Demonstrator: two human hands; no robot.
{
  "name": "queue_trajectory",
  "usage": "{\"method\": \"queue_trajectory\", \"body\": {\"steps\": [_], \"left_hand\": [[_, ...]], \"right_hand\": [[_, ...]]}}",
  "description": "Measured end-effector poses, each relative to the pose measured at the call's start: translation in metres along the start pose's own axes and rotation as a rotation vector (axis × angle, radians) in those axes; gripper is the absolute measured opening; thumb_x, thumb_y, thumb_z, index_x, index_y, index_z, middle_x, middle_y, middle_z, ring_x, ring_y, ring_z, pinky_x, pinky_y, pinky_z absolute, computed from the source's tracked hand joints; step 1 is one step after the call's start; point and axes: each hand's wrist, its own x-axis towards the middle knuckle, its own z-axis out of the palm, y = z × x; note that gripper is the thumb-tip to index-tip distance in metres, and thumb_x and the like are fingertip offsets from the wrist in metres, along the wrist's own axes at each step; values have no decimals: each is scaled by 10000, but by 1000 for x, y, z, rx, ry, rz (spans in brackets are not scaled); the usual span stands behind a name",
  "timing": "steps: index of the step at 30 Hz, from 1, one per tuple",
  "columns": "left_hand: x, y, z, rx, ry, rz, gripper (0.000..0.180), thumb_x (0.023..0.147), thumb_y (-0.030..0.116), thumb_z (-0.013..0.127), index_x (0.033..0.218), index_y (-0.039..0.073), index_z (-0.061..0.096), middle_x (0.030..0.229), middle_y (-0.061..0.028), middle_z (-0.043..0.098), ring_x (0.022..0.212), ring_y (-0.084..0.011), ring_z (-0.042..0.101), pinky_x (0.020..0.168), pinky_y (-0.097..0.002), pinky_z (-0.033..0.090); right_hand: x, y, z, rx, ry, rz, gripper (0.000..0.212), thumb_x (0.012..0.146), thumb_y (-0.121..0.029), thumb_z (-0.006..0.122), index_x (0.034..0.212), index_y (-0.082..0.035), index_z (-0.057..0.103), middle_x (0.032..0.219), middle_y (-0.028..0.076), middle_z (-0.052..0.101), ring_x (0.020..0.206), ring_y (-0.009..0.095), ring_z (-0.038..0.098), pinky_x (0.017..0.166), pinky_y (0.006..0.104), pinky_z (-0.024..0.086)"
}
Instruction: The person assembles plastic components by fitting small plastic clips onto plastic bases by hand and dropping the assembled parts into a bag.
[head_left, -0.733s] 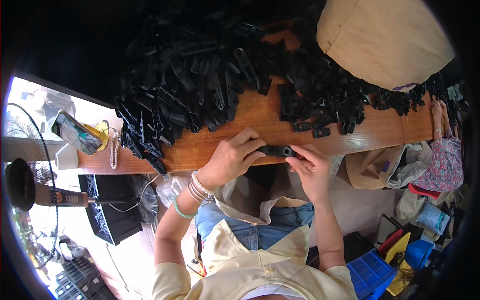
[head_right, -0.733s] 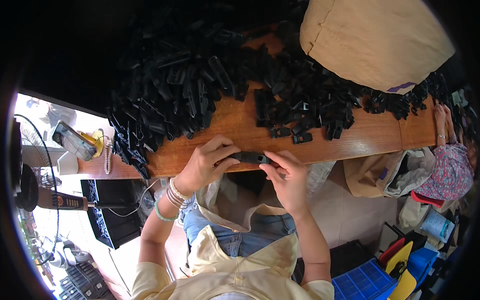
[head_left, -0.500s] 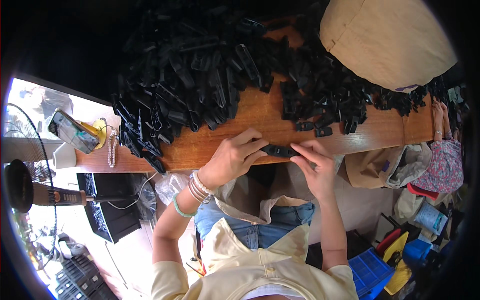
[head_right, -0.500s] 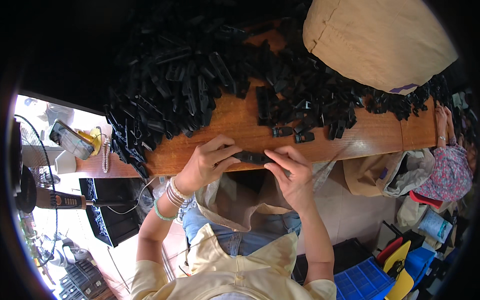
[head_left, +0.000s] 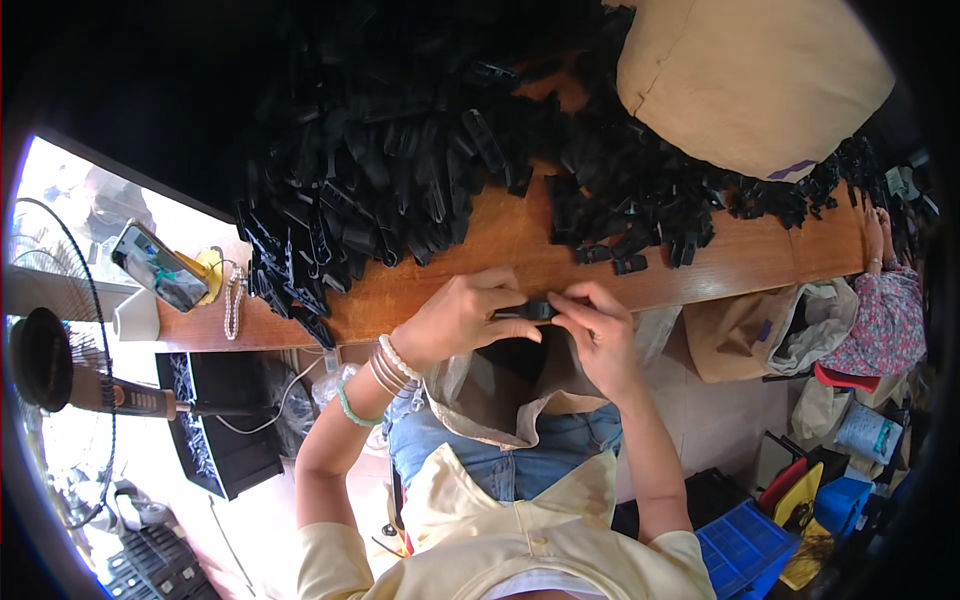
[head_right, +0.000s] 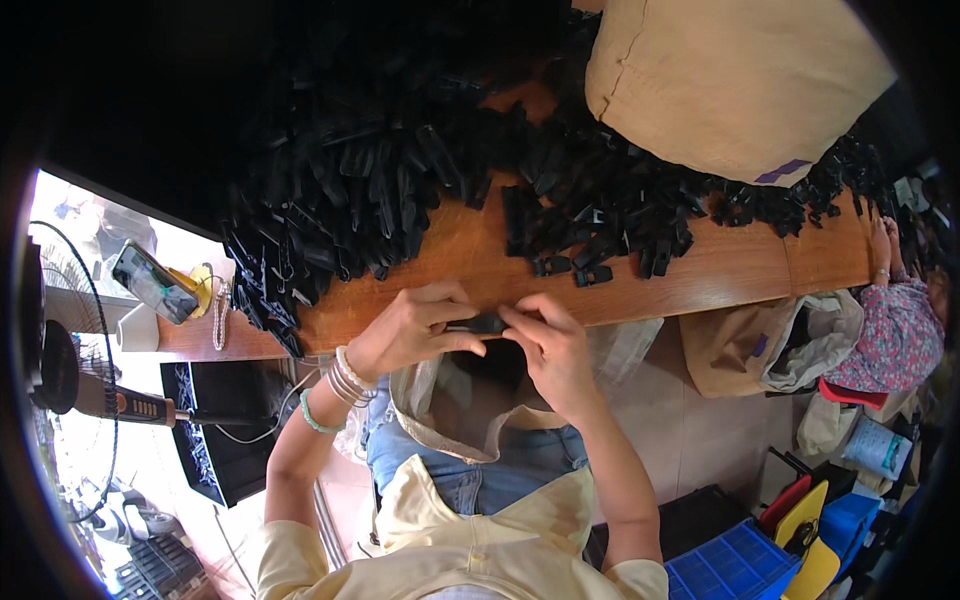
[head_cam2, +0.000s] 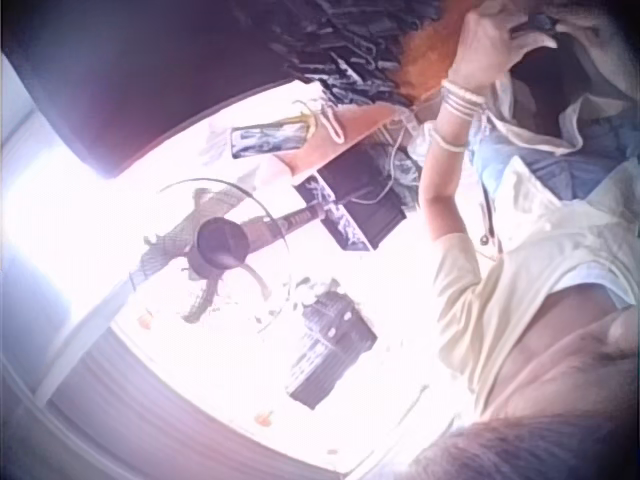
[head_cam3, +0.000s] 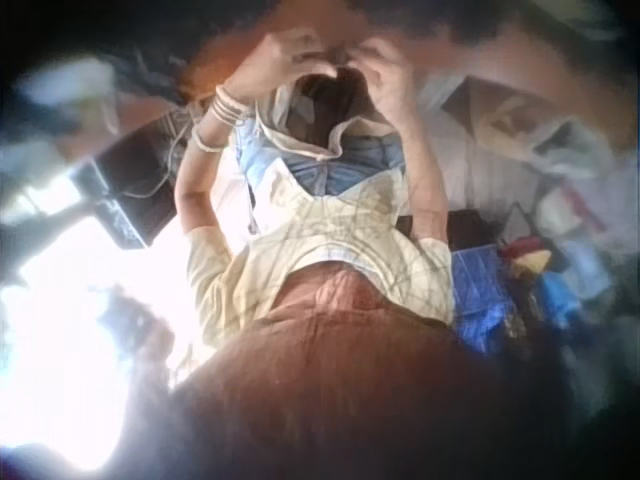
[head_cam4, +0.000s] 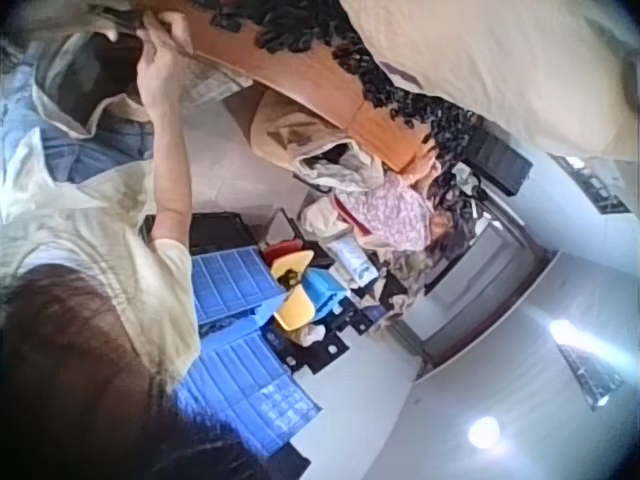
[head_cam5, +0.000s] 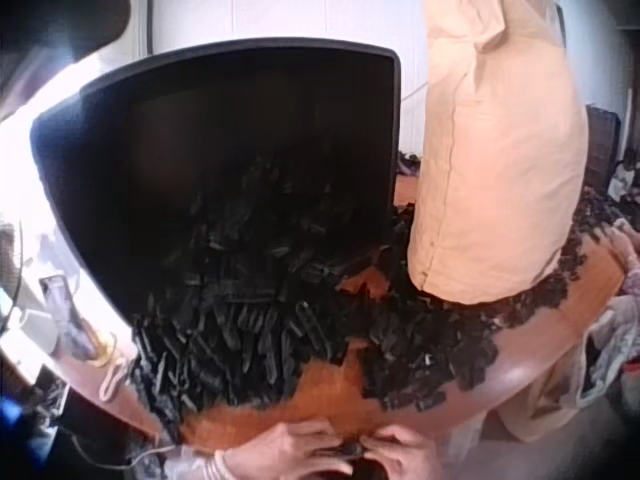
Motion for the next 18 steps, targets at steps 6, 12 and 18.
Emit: {"method": "queue_trajectory", "body": {"steps": [6,12,18], "left_hand": [[56,-6,11,488,173,38,340,786,1,666,1122,20,627,1093,-152,582,771,-274,665,640,-366,545],[82,-21,12,645,39,198,385,736,-31,633,1112,11,566,1167,-163,550,947,-329,639,749,-368,548],[19,4,22,93,414,-19,292,741,-26,710,1000,3,578,1081,-157,629,925,-324,648,769,-364,531]], "right_hand": [[6,15,-1,48,122,-35,178,827,67,645,995,21,681,993,89,600,859,220,641,732,331,521],[25,24,-6,-622,337,-193,204,809,-24,676,1006,-51,629,1081,69,563,998,302,512,859,439,371],[6,26,7,39,445,-40,197,945,-61,576,1142,-54,574,1014,77,574,809,150,547,674,300,433]]}}
